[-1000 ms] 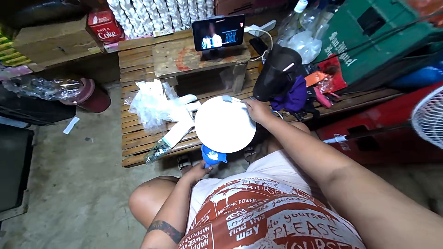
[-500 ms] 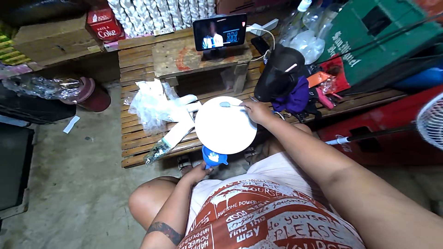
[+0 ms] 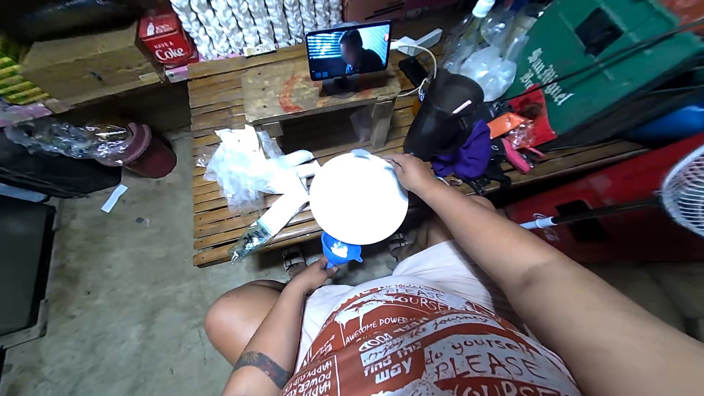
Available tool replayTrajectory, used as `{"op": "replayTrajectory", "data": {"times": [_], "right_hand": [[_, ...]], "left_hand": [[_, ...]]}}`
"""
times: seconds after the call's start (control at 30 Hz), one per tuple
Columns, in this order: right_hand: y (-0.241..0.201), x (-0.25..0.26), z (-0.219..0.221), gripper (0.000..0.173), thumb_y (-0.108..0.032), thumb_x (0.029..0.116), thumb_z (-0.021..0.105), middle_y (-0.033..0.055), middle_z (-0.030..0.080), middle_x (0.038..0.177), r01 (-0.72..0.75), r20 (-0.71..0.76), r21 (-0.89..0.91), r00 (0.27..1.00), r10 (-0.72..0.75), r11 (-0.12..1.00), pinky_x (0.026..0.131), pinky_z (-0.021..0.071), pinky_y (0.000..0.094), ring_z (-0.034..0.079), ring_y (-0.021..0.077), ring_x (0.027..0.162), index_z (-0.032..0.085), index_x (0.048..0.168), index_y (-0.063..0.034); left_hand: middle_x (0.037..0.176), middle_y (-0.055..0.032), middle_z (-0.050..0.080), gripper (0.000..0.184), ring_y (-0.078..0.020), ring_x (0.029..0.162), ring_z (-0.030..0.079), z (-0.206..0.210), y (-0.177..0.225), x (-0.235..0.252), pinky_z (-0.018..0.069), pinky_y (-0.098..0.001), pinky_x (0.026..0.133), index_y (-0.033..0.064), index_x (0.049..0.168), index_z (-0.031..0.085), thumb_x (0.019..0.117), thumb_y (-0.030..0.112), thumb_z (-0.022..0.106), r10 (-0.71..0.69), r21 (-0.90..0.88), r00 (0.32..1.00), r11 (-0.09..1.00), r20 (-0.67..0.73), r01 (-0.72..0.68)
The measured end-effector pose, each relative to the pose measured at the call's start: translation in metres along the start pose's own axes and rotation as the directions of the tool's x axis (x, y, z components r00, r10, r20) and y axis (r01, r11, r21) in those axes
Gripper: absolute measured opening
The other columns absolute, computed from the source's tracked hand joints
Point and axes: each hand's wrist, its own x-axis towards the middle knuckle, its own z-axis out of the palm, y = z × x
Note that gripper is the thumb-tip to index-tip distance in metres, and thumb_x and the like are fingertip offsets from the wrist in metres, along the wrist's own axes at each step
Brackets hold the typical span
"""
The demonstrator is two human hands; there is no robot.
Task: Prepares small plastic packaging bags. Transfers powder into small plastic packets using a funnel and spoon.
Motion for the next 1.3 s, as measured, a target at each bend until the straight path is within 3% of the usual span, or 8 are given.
{"op": "replayTrajectory", "data": {"times": [0.1,0.27,0.5,0.63,0.77,0.97,1.17,1.3], "right_hand": [[-0.001,-0.003,0.007,0.039,-0.014,0.1097,0.040,0.0168,0.063,0.139,0.002,0.045,-0.055,0.999,0.001,0.998,0.109,0.0433,0.0622,0.058,0.0387,0.131,0.061,0.142,-0.0192],[0.011,-0.009,0.008,0.033,-0.013,0.1087,0.044,0.0174,0.069,0.127,0.241,0.184,0.087,0.950,-0.253,0.967,0.108,0.0444,0.0599,0.063,0.0360,0.124,0.070,0.130,-0.0136],[0.007,-0.015,0.011,0.038,-0.019,0.1107,0.039,0.0191,0.065,0.135,-0.019,0.051,0.039,0.999,0.017,0.999,0.104,0.0448,0.0662,0.061,0.0419,0.126,0.061,0.141,-0.0148],[-0.005,-0.050,0.023,0.036,-0.020,0.1106,0.041,0.0194,0.071,0.121,0.093,0.201,0.045,0.974,-0.101,0.995,0.098,0.0481,0.0669,0.066,0.0415,0.115,0.063,0.138,-0.0167],[-0.013,-0.070,0.012,0.034,-0.013,0.1100,0.041,0.0172,0.070,0.125,0.257,0.305,0.142,0.907,-0.290,0.956,0.107,0.0463,0.0570,0.065,0.0338,0.121,0.066,0.133,-0.0092],[-0.014,-0.046,0.021,0.039,-0.022,0.1116,0.036,0.0237,0.067,0.127,-0.059,0.088,0.093,0.995,0.050,0.994,0.100,0.0466,0.0670,0.063,0.0451,0.119,0.057,0.143,-0.0125],[-0.021,-0.079,0.033,0.034,-0.018,0.1096,0.045,0.0174,0.071,0.121,0.235,0.226,0.023,0.946,-0.234,0.972,0.100,0.0502,0.0612,0.068,0.0375,0.115,0.065,0.136,-0.0147],[-0.034,-0.068,0.019,0.037,-0.018,0.1102,0.040,0.0190,0.068,0.129,0.159,0.229,0.055,0.959,-0.167,0.986,0.106,0.0465,0.0596,0.064,0.0370,0.122,0.063,0.139,-0.0126]], "left_hand": [[0.133,-0.0182,0.060,0.045,-0.0233,0.116,0.062,0.000,0.000,0.000,0.0510,-0.0437,0.099,0.0053,0.149,0.043,0.1082,0.022,0.052,-0.004,-0.006,1.000,1.000,0.006,0.004],[0.128,-0.0171,0.062,0.044,-0.0204,0.110,0.064,-0.001,-0.002,-0.001,0.0519,-0.0408,0.096,0.0037,0.147,0.044,0.1083,0.022,0.051,0.010,-0.013,1.000,1.000,0.005,-0.010],[0.131,-0.0168,0.060,0.045,-0.0192,0.111,0.063,0.000,-0.001,0.001,0.0517,-0.0387,0.096,0.0039,0.148,0.042,0.1081,0.021,0.052,0.014,-0.037,1.000,0.999,0.001,-0.014],[0.133,-0.0178,0.059,0.045,-0.0212,0.113,0.063,-0.001,0.000,-0.001,0.0521,-0.0415,0.096,0.0047,0.148,0.042,0.1086,0.023,0.051,0.018,-0.018,1.000,1.000,-0.003,-0.018],[0.134,-0.0200,0.059,0.045,-0.0233,0.119,0.061,0.000,0.000,-0.002,0.0482,-0.0416,0.105,0.0008,0.148,0.043,0.1075,0.019,0.052,0.037,-0.044,0.999,0.998,-0.024,-0.038],[0.134,-0.0189,0.059,0.045,-0.0216,0.118,0.061,0.000,0.000,0.003,0.0483,-0.0402,0.104,0.0014,0.148,0.042,0.1076,0.019,0.052,0.029,-0.053,0.999,0.998,-0.020,-0.030],[0.135,-0.0186,0.059,0.046,-0.0217,0.120,0.061,-0.003,-0.003,0.001,0.0479,-0.0409,0.105,0.0020,0.148,0.042,0.1076,0.020,0.052,0.041,-0.062,0.999,0.997,-0.031,-0.042],[0.133,-0.0190,0.061,0.046,-0.0257,0.119,0.061,0.000,0.005,-0.009,0.0484,-0.0461,0.103,0.0046,0.147,0.047,0.1060,0.024,0.056,0.033,-0.052,0.997,0.998,-0.064,-0.036]]}}
